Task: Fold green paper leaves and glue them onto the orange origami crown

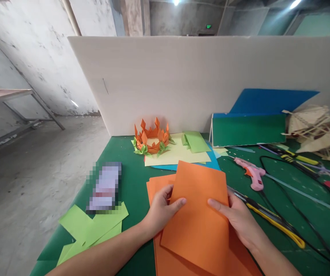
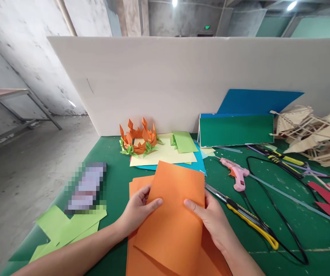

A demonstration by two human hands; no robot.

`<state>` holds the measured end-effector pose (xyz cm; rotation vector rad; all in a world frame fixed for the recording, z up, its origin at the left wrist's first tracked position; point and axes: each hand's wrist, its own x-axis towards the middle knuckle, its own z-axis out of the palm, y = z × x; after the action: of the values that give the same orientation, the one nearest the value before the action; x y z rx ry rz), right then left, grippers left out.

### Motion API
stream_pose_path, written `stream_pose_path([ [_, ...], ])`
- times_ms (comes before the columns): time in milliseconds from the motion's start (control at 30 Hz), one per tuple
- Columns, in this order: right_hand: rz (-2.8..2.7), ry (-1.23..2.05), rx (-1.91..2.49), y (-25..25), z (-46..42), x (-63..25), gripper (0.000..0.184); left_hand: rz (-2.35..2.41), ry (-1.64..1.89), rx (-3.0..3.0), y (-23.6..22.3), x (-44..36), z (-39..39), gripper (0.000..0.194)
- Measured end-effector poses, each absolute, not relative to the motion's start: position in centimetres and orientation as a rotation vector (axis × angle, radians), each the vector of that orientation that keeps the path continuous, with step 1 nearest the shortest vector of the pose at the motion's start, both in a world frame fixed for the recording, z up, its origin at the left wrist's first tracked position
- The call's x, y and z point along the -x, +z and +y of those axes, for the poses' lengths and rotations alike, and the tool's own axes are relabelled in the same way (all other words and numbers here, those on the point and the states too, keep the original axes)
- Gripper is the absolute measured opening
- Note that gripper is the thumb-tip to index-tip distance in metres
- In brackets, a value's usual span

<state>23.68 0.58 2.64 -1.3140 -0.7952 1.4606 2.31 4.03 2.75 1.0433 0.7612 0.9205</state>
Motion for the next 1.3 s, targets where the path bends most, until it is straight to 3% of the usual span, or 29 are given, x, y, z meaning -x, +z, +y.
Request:
stream_pose_path([
  [200,-0.799,1.543,1.207,2.4,0.9,-24.1,0.07,0.716,0.828,-1.051,2.8,-2.5,3.9,0.032],
  [467,-0.773,1.53,1.193,2.4,1.2,-23.6,0.071,0.989,0.826,-1.142,1.6,-2.3,4.8,0.045],
  [567,-0.77,1.523,1.198,2.7,1.2,-23.5,0.071,1.013,0.879,-1.145,1.7,-2.2,4.8,0.041],
  [800,-0.848,1.594,1.283,2.4,0.9,-23.6,0.047,0.964,1.067,-0.995,2.0,-2.0,5.2,0.031],
  [933,-0.801,1.595,1.266,1.8,1.0,-23.7,0.048,0.966,1.264,-0.975,1.8,-2.0,5.5,0.03],
  [1167,-0.663,1.401,1.39,-0.1,1.0,-24.8,0.046,0.938,1.177,-1.073,1.5,-2.2,5.3,0.022],
  [1300,-0.679,1.5,1.345,0.7,0.7,-24.5,0.05,0.891,1.173,-1.074,1.6,-2.3,5.1,0.022],
])
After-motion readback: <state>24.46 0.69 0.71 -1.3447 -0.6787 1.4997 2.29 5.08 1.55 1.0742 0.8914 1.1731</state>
